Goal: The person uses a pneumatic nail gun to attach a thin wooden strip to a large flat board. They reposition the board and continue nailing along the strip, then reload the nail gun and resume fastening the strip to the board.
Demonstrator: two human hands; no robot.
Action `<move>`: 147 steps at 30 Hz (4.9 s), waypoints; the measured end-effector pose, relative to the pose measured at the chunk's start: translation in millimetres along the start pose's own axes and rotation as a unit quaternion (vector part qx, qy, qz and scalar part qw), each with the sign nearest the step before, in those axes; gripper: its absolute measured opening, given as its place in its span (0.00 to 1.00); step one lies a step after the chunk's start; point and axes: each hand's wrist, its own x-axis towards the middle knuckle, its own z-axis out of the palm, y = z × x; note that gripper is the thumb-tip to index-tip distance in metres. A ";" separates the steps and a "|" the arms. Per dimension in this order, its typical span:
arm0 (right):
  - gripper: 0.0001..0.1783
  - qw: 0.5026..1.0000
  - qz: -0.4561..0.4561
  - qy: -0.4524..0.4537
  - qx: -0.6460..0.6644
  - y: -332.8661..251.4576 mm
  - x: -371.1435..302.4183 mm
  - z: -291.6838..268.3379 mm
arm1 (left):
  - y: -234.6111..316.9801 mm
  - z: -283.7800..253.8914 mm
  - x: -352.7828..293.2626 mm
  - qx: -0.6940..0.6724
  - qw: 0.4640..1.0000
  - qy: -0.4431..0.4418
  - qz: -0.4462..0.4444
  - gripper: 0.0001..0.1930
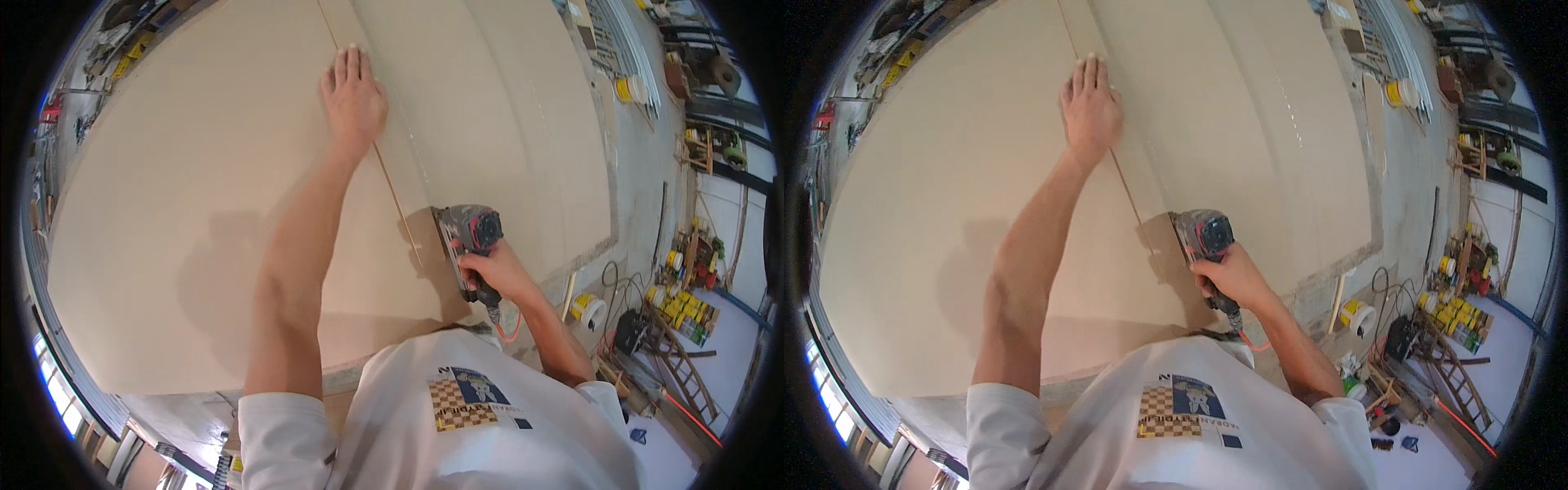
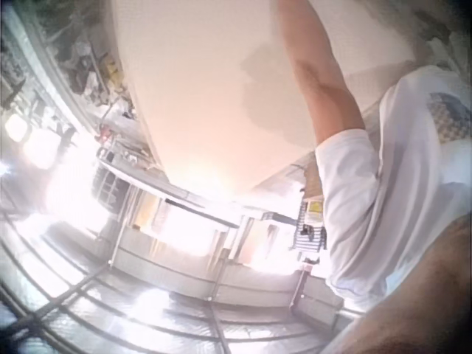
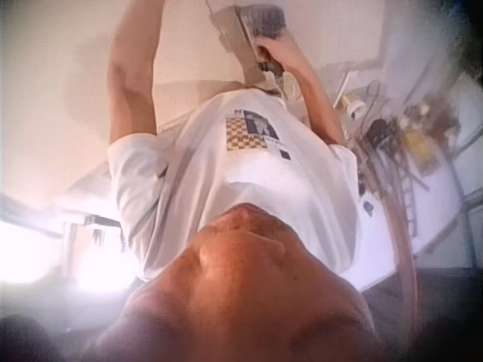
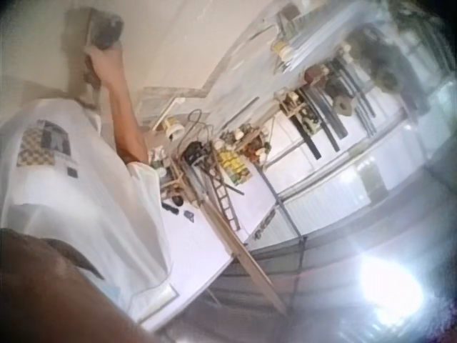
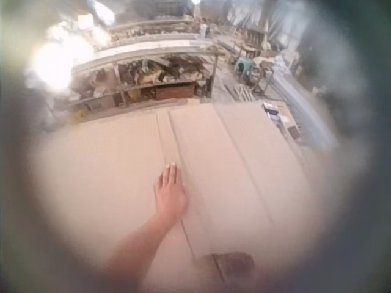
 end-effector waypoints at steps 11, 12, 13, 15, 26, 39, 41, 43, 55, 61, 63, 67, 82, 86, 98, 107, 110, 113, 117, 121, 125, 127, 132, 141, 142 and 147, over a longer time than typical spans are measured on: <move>0.10 0.997 0.013 0.069 -0.033 98.3 -60.0 2.9 | -2.3 15.2 -3.9 0.013 1.000 -0.012 0.010 0.28; 0.10 0.997 0.008 0.079 -0.021 100.1 -59.9 2.5 | -4.9 14.8 -4.1 0.013 1.000 -0.010 0.013 0.28; 0.11 0.996 0.002 0.088 -0.010 102.2 -59.8 2.2 | -6.5 14.9 -4.1 0.013 1.000 -0.004 0.018 0.28; 0.11 0.996 0.005 0.094 -0.002 100.9 -58.9 1.6 | -8.8 16.8 -5.0 0.011 0.999 0.009 0.031 0.28; 0.11 0.990 0.013 0.134 0.029 106.8 -71.0 2.7 | -18.4 16.9 -0.4 -0.001 1.000 -0.004 0.017 0.31; 0.18 0.984 -0.063 0.145 0.081 147.0 -92.3 -56.2 | -4.8 13.2 -32.2 0.011 1.000 0.002 0.023 0.36; 0.17 0.985 -0.068 0.132 0.085 151.8 -93.6 -57.8 | 22.6 -0.8 -75.4 0.033 0.999 -0.020 0.017 0.37; 0.16 0.984 -0.084 0.120 0.103 156.4 -90.8 -63.0 | 64.3 -29.3 -128.3 0.016 0.999 -0.051 -0.001 0.37; 0.13 0.981 -0.112 0.064 0.143 166.3 -85.9 -79.4 | 99.9 -74.0 -188.0 -0.099 0.991 -0.017 -0.087 0.37; 0.12 0.978 -0.122 0.062 0.154 170.8 -85.9 -83.9 | 91.4 -39.9 -125.8 -0.051 0.992 -0.034 -0.108 0.33; 0.13 0.977 -0.128 0.063 0.156 173.7 -82.4 -85.9 | 91.0 -34.4 -122.1 -0.051 0.992 -0.033 -0.112 0.32; 0.12 0.977 -0.121 0.073 0.160 168.1 -87.4 -85.3 | 85.8 -28.5 -121.0 -0.072 0.990 -0.027 -0.115 0.33; 0.11 0.976 -0.123 0.067 0.165 168.9 -82.0 -84.0 | 81.9 -30.5 -120.1 -0.084 0.989 -0.016 -0.118 0.32; 0.11 0.977 -0.135 0.061 0.153 166.4 -78.6 -85.0 | 70.5 -20.6 -113.7 -0.049 0.995 0.008 -0.092 0.30; 0.13 0.979 -0.114 0.073 0.155 167.1 -79.5 -82.6 | 70.8 -5.7 -120.5 -0.073 0.995 0.029 -0.065 0.29; 0.12 0.981 -0.120 0.057 0.142 163.5 -78.8 -82.0 | 67.3 -1.2 -114.8 -0.050 0.994 -0.012 -0.101 0.31; 0.11 0.980 -0.120 0.052 0.150 164.9 -79.9 -83.6 | 69.5 -2.9 -115.3 -0.068 0.992 -0.015 -0.105 0.32; 0.11 0.979 -0.119 0.054 0.158 164.8 -78.1 -83.2 | 74.8 -5.8 -114.0 -0.075 0.991 -0.017 -0.113 0.32; 0.11 0.980 -0.121 0.057 0.150 164.2 -77.8 -82.7 | 69.3 -1.1 -114.5 -0.057 0.992 -0.005 -0.109 0.31; 0.11 0.980 -0.119 0.058 0.150 169.3 -74.9 -83.1 | 73.9 -3.5 -114.1 -0.054 0.993 -0.010 -0.102 0.32; 0.12 0.978 -0.126 0.058 0.154 167.6 -75.3 -82.3 | 73.1 -3.2 -114.0 -0.060 0.992 -0.015 -0.107 0.32; 0.12 0.978 -0.128 0.056 0.152 167.2 -74.6 -81.7 | 60.6 2.7 -116.6 -0.060 0.994 0.000 -0.086 0.32; 0.11 0.981 -0.120 0.066 0.141 169.8 -73.2 -82.4 | 66.1 1.5 -116.3 -0.066 0.994 -0.012 -0.092 0.32; 0.11 0.981 -0.112 0.074 0.142 162.3 -79.4 -78.1 | 68.7 -1.8 -115.1 -0.039 0.994 -0.014 -0.104 0.33; 0.11 0.981 -0.112 0.070 0.144 162.7 -78.8 -78.5 | 68.2 -1.6 -114.6 -0.041 0.994 -0.010 -0.101 0.33; 0.11 0.981 -0.115 0.059 0.148 163.0 -76.8 -79.4 | 67.6 -0.4 -115.3 -0.053 0.994 0.015 -0.089 0.31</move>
